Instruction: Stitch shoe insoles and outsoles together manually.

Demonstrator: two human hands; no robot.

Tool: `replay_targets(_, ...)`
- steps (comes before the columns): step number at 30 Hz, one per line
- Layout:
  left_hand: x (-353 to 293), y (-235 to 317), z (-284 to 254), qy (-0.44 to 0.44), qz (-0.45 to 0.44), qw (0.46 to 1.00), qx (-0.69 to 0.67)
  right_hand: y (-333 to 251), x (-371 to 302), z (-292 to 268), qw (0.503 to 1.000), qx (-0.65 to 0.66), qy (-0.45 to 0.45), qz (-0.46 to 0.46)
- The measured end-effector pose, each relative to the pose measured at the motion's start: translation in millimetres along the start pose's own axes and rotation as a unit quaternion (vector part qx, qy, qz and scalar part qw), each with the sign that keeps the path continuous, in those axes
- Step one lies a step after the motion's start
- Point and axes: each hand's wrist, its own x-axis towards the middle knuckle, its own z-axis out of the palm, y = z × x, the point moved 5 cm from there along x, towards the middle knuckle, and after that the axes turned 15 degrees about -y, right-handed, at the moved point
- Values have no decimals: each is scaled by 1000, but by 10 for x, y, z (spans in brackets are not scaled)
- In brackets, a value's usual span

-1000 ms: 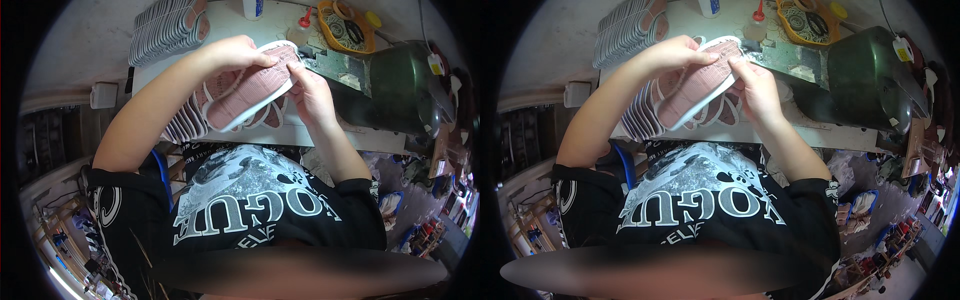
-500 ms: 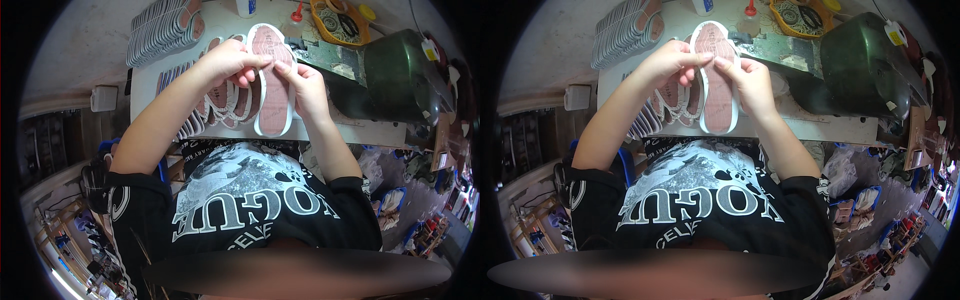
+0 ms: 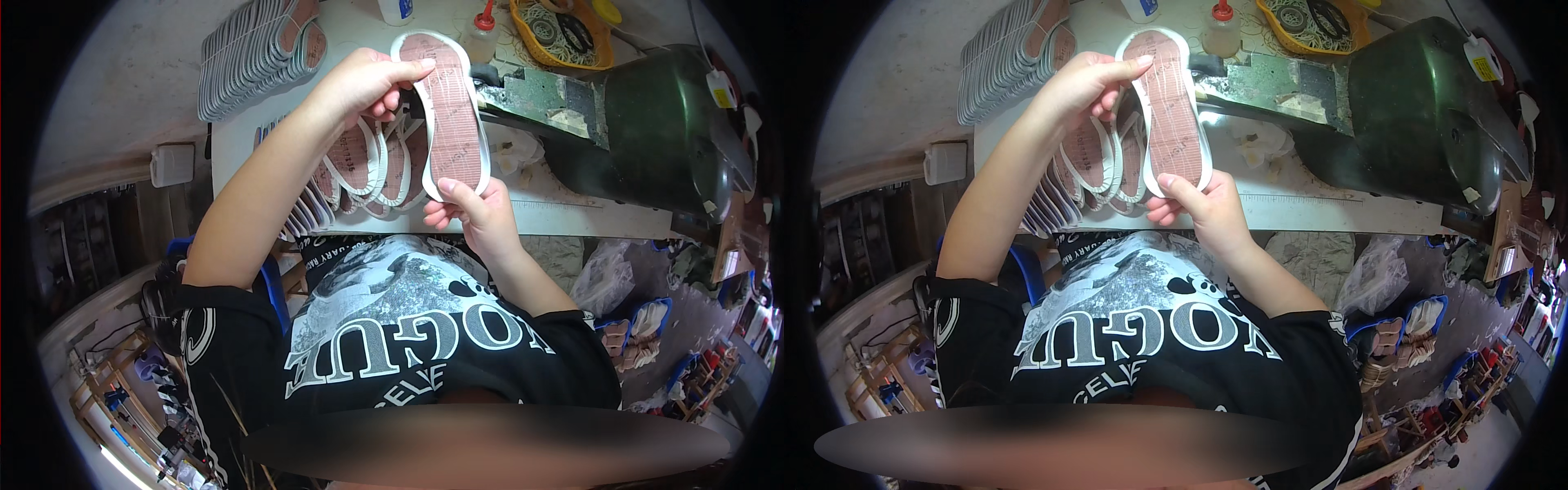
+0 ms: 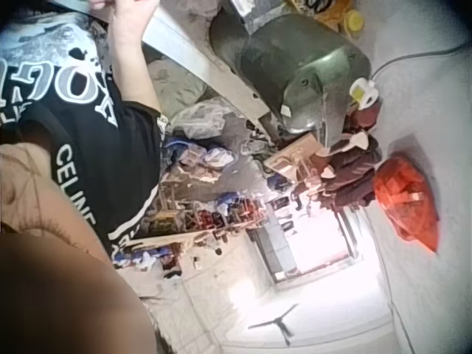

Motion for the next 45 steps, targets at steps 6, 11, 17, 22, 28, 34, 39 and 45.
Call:
replay_targets(6, 349, 153, -362, -9, -50, 983, 174, -222, 224, 126, 993, 83, 48, -68)
replay_targets(11, 442, 621, -470, 120, 257, 816, 504, -336, 408, 144, 989, 101, 63, -90)
replay_targets(17, 574, 770, 13, -217, 287, 720, 593, -401, 553, 130, 983, 119, 84, -113)
replay_targets(22, 585, 854, 7, -233, 207, 736, 601, -461, 560, 126, 980, 123, 113, -111)
replay_targets(28, 274, 772, -31, -138, 161, 763, 610, -526, 553, 96, 981, 132, 112, -87)
replay_targets(34, 109, 553, 10, -102, 83, 837, 532, -602, 521, 68, 988, 109, 87, -60)
replay_targets(39, 81, 387, 64, -121, 10, 898, 423, -635, 497, 41, 993, 94, 67, -38)
replay_targets(45, 77, 201, 55, -125, -68, 936, 322, -643, 456, -20, 996, 87, 33, -16)
